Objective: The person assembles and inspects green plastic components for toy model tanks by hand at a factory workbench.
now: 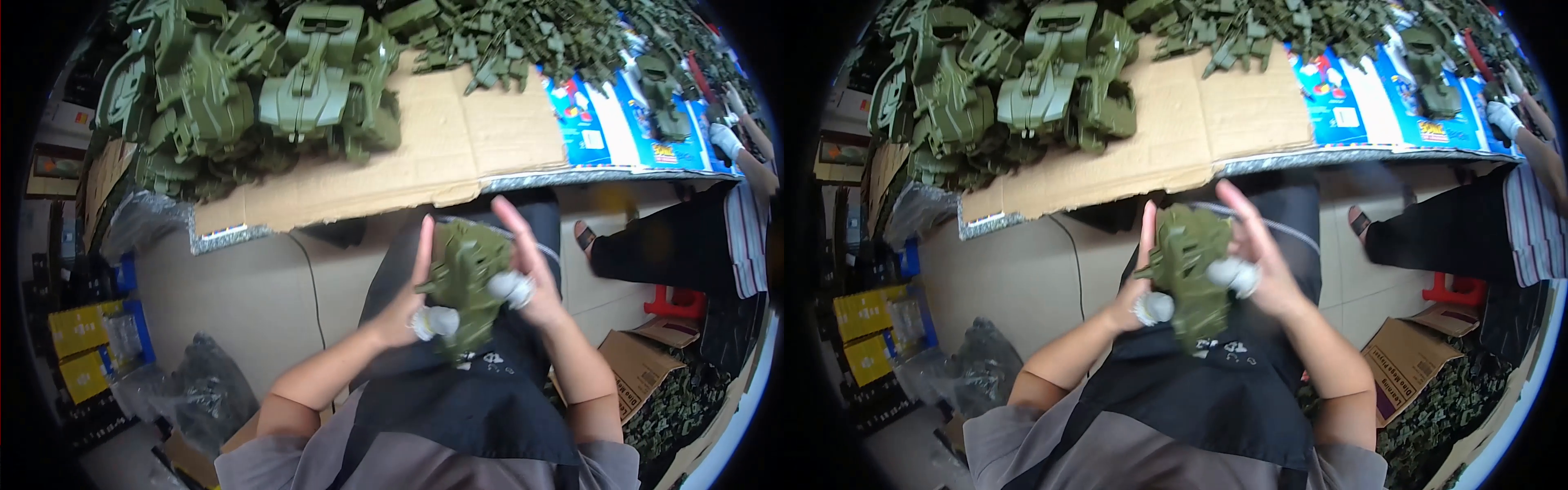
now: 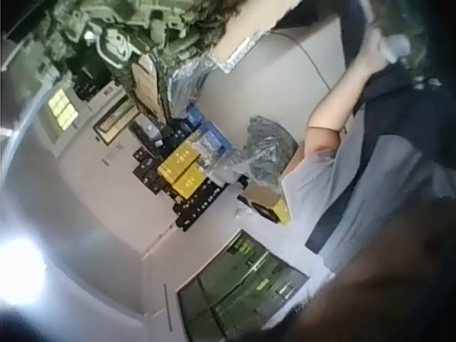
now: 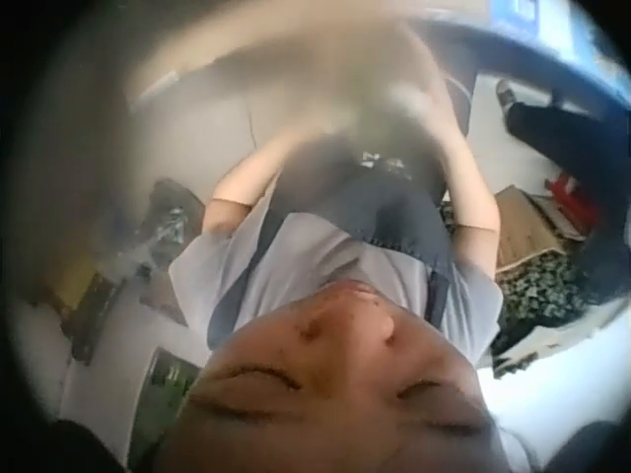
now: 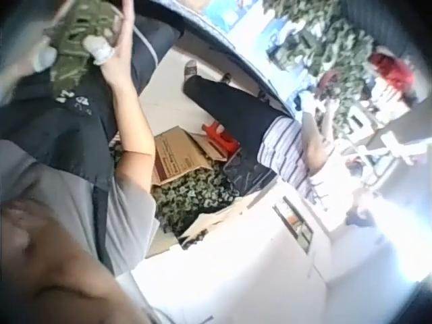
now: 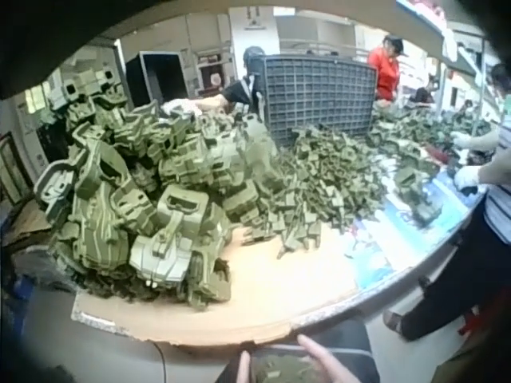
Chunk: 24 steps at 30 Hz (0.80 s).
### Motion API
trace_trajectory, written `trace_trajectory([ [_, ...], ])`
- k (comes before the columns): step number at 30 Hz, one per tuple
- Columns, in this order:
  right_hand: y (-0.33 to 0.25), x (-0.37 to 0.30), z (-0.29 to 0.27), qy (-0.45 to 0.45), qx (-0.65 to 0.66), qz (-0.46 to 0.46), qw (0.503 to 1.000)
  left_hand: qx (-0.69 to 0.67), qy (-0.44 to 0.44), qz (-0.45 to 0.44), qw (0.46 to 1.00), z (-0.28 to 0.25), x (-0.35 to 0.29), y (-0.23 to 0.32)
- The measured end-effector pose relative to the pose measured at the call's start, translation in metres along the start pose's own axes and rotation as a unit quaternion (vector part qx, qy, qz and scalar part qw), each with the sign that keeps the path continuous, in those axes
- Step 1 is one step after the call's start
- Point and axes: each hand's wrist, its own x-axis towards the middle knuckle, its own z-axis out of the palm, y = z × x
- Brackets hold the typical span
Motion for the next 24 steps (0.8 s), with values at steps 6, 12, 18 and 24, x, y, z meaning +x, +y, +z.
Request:
trace_trajectory([
  [6,-0.038,-0.008,-0.022,-0.116,-0.411,-0.168,0.888,0.214,-0.087,0.054,0.971,0.004,0.014,0.023],
  [12,-0.035,-0.020,-0.023,-0.097,-0.405,-0.159,0.895,0.333,-0.181,0.023,0.925,-0.027,0.013,0.038],
  [18,-0.047,-0.047,-0.035,-0.038,-0.290,-0.161,0.942,0.087,-0.009,0.042,0.995,-0.037,0.016,0.053],
  [24,-0.046,-0.059,-0.036,0.057,-0.297,-0.191,0.934,0.173,-0.012,0.129,0.976,-0.024,0.039,0.045],
])
